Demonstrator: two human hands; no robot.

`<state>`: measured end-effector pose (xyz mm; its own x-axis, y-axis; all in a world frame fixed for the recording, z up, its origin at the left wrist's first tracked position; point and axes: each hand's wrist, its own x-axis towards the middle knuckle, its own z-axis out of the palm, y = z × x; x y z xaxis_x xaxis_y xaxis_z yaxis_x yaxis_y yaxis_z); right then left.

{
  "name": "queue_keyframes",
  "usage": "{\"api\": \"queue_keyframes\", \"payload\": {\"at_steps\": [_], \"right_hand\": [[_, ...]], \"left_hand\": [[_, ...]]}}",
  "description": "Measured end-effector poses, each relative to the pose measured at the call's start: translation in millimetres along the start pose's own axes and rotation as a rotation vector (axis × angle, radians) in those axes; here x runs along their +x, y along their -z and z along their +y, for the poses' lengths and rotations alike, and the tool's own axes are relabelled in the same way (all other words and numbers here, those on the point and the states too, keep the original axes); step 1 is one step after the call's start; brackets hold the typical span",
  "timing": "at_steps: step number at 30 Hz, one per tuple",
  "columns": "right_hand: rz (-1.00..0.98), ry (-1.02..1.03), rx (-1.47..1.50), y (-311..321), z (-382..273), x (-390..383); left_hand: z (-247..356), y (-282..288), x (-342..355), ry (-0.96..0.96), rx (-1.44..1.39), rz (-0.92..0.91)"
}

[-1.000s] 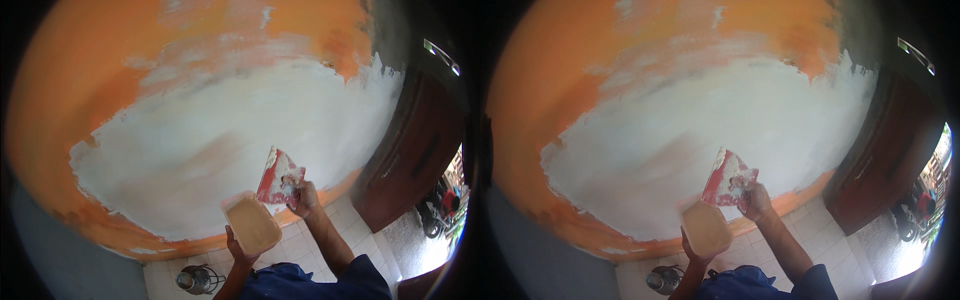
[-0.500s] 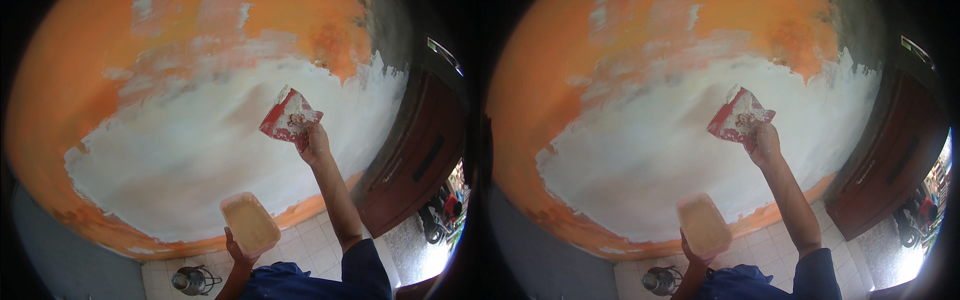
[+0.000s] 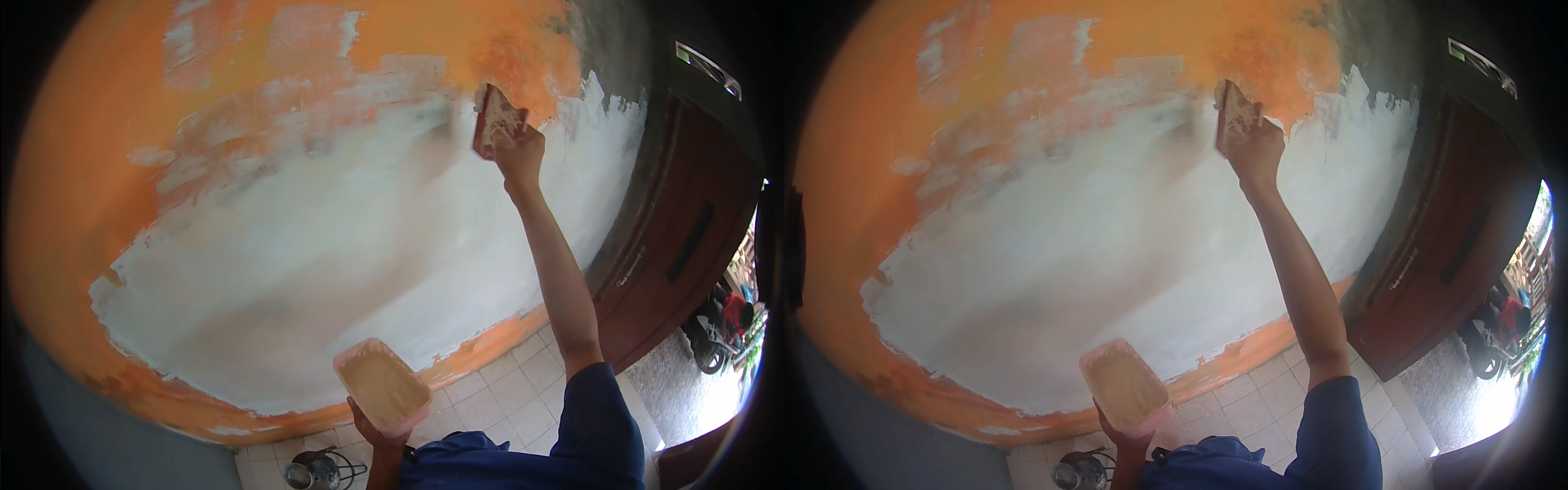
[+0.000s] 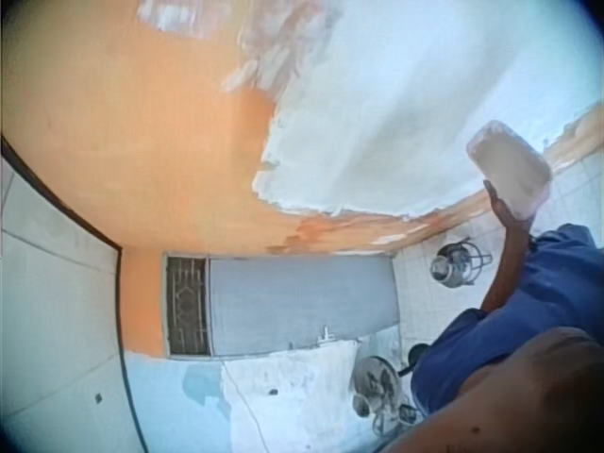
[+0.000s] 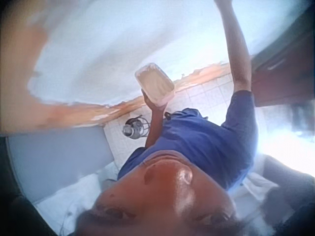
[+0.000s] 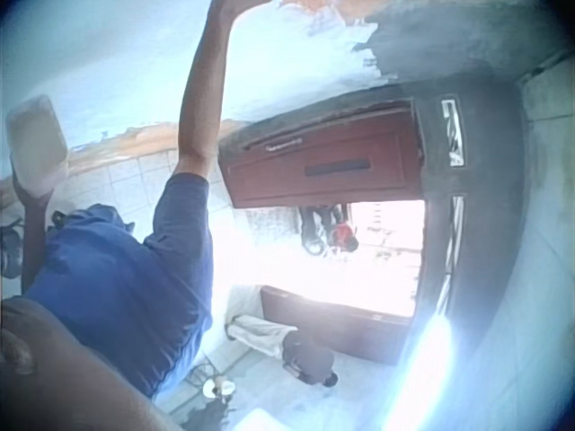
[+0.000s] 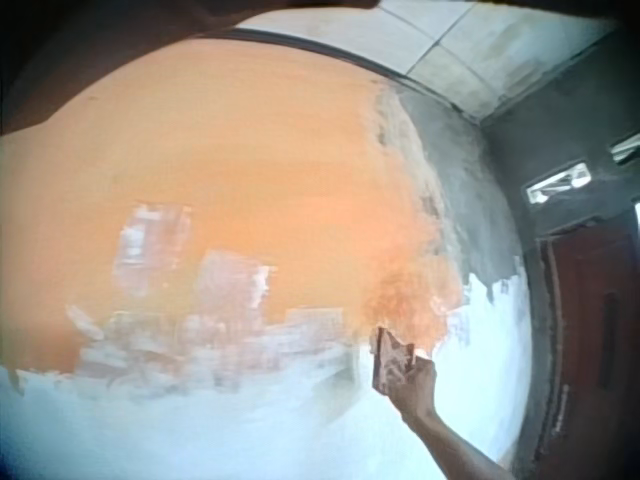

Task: The person applies a layer of plaster or putty to an orange wall using a red trowel, frequently dipping the trowel into a small plastic container to collect more material.

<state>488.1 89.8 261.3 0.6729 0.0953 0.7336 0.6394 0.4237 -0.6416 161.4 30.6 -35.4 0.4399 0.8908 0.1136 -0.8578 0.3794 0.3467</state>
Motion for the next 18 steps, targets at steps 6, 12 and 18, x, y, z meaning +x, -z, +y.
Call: {"api": "queue_keyframes", "payload": {"at_steps": [6,12,18], "right_hand": [[-0.204,0.492,-0.496,-40.5,41.6,20.0],[-0.049,0.793,-0.731,-44.7,70.1,21.4],[-0.124,0.842,-0.825,-39.0,88.8,8.9]], "left_hand": [[-15.9,8.8,12.9,-0.037,-0.012,0.085],[-30.4,30.7,21.2,0.000,-0.047,0.068],[-44.9,17.7,21.8,-0.061,0.259,0.027]]}}
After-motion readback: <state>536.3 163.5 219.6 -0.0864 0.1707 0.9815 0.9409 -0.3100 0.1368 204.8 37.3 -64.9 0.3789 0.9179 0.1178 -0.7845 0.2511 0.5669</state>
